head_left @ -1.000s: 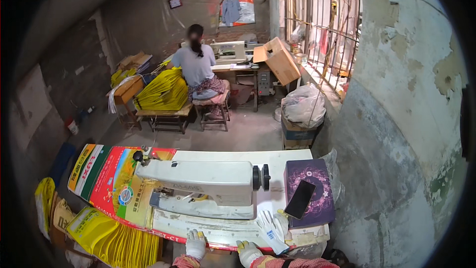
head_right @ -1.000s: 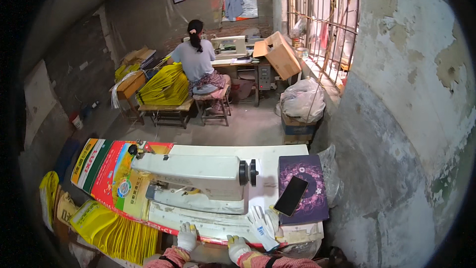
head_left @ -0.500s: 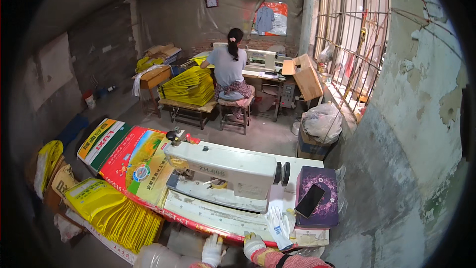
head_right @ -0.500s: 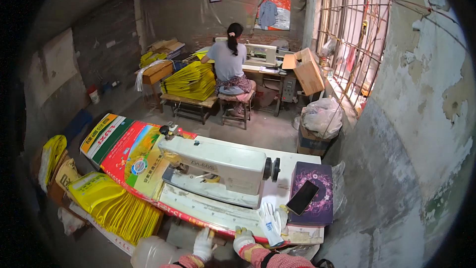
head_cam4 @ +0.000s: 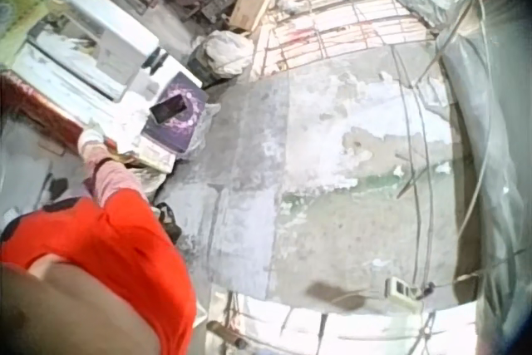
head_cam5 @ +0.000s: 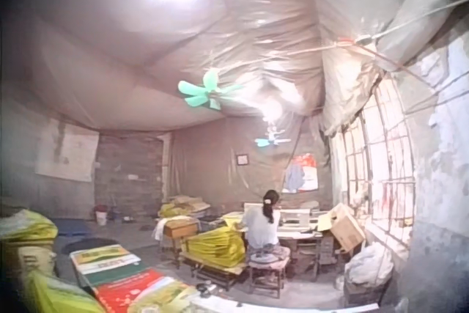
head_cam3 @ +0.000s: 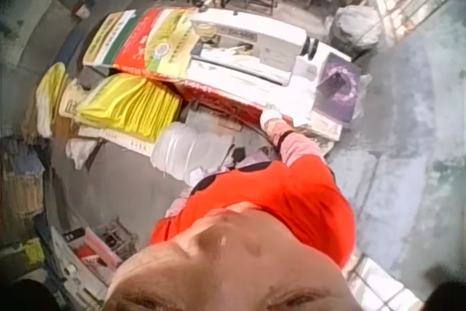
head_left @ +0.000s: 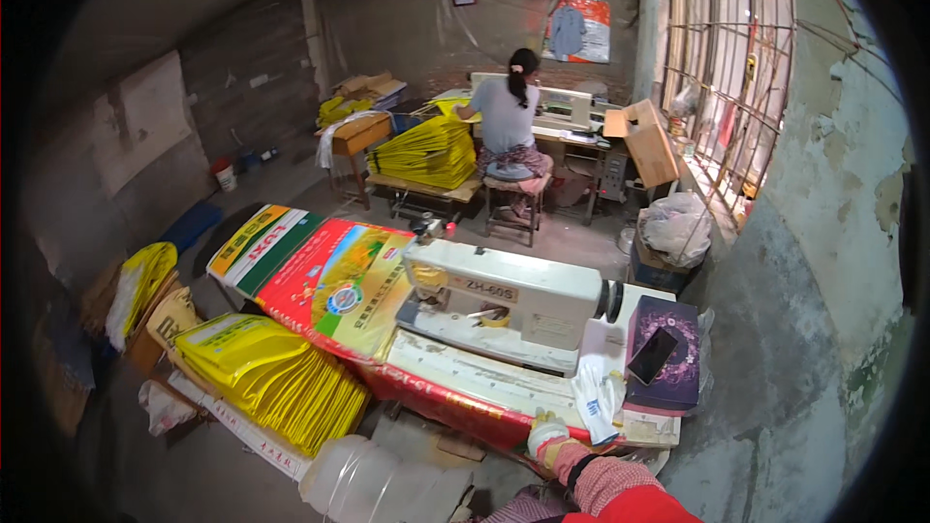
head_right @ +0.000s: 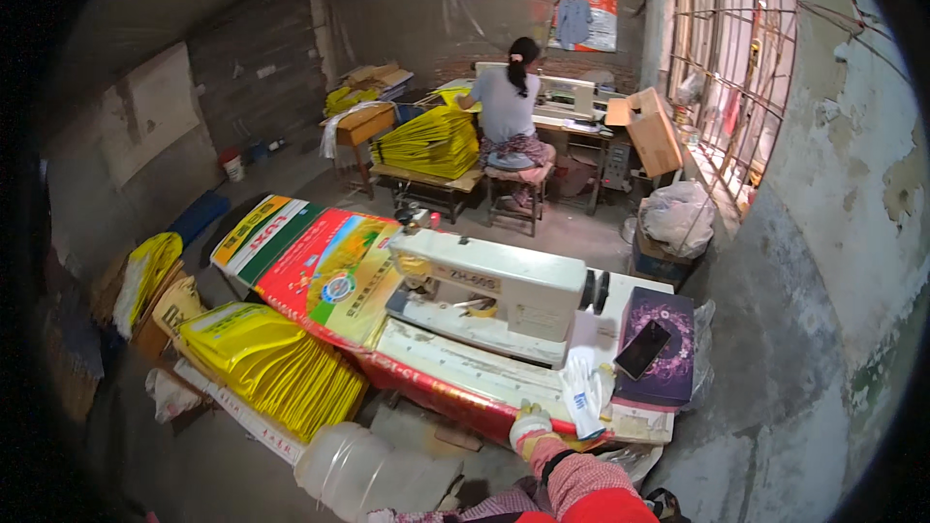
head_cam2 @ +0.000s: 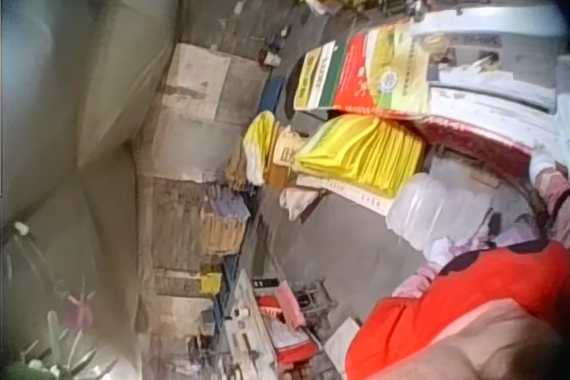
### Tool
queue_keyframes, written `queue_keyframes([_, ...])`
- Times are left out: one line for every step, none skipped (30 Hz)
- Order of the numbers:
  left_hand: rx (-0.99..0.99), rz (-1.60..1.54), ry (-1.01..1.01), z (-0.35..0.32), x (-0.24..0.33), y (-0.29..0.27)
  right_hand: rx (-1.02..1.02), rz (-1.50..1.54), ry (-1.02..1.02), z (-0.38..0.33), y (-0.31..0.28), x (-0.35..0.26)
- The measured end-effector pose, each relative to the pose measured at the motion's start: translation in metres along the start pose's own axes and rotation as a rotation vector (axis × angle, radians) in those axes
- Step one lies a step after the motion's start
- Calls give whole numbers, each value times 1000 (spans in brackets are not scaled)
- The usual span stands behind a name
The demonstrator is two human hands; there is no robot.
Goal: Sew and stack yellow plastic fertilizer bags using an industrial sewing machine.
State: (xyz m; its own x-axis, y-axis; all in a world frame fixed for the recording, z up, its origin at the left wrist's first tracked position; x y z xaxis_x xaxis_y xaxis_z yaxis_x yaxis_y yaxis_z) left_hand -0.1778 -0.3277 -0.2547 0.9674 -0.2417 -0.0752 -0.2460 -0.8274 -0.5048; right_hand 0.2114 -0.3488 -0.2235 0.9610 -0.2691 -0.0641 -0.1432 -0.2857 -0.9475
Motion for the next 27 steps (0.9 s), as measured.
queue_keyframes([-38,-11,-45,-3,-13,1,-61,6,8,0,1,0])
queue_keyframes([-69,-41,-104,-20,-32,4,-60,-7,-35,5,2,-6])
queue_keyframes([-88,-74,-114,-50,98,5,-44,41,25,16,11,0])
queue_keyframes([-10,-167,-81,-53,155,0,-28,87,84,22,22,3])
queue_keyframes([72,-237,-43,-32,154,7,-17,79,111,14,20,9])
queue_keyframes([157,-322,-26,-4,118,31,-7,69,112,5,0,1])
queue_keyframes([242,-396,-8,33,39,75,-87,-38,40,-7,-24,-11])
queue_keyframes([343,-464,13,72,-94,125,-43,-93,36,0,-7,-1])
queue_keyframes([172,-591,-35,65,-96,140,-110,-64,24,-1,-14,-10])
queue_keyframes([164,-615,-57,50,-102,151,-176,-37,11,-2,-23,-19])
queue_keyframes([195,-586,-145,39,-106,162,-178,-50,-12,3,-15,-17])
queue_keyframes([223,-557,-236,31,-109,171,-193,4,44,7,-1,-9])
queue_keyframes([99,-416,-38,29,-116,189,-210,51,75,16,5,-8])
queue_keyframes([181,-192,-42,22,-123,218,-170,132,81,13,-8,-23])
queue_keyframes([134,-218,-73,7,-124,232,-233,205,177,14,-8,-12])
queue_keyframes([68,-244,-107,-27,-129,237,-315,273,277,9,5,-5])
queue_keyframes([36,-293,-138,-45,-117,228,-222,187,247,16,16,15])
queue_keyframes([-76,-328,-180,-72,-104,199,-133,129,230,11,28,26])
queue_keyframes([-183,-375,-230,-92,-103,199,-189,-35,183,5,24,14])
queue_keyframes([-202,-404,-256,-97,-111,221,-224,-204,144,5,8,1])
queue_keyframes([-188,-483,-321,-92,-115,242,-232,-221,127,10,6,-2])
queue_keyframes([-177,-563,-387,-85,-121,272,-238,-202,104,13,6,-5])
queue_keyframes([-157,-624,-382,-71,-132,319,-248,-180,78,11,5,-13])
queue_keyframes([-175,-644,-400,-58,-152,416,-263,-191,53,10,-6,-24])
queue_keyframes([-155,-615,-413,-33,-156,449,-277,-58,91,9,-19,-29])
queue_keyframes([-131,-598,-424,-11,-160,461,-283,68,123,9,-26,-38])
queue_keyframes([-104,-566,-421,9,-165,452,-241,12,142,10,-21,-30])
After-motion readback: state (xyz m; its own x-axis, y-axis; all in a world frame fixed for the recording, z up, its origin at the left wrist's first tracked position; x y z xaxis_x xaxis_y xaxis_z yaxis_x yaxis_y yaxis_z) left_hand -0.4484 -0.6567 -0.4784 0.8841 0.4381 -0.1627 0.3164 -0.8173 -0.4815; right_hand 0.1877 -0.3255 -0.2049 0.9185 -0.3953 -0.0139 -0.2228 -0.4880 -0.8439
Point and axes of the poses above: each hand's wrist, its own z-axis towards the middle knuckle, its own y-axis out of the palm, x = y × z, the point moved 5 cm from there along z, towards the middle knuckle, and after that the axes turned 15 degrees about -y, right-handed, at the moved point
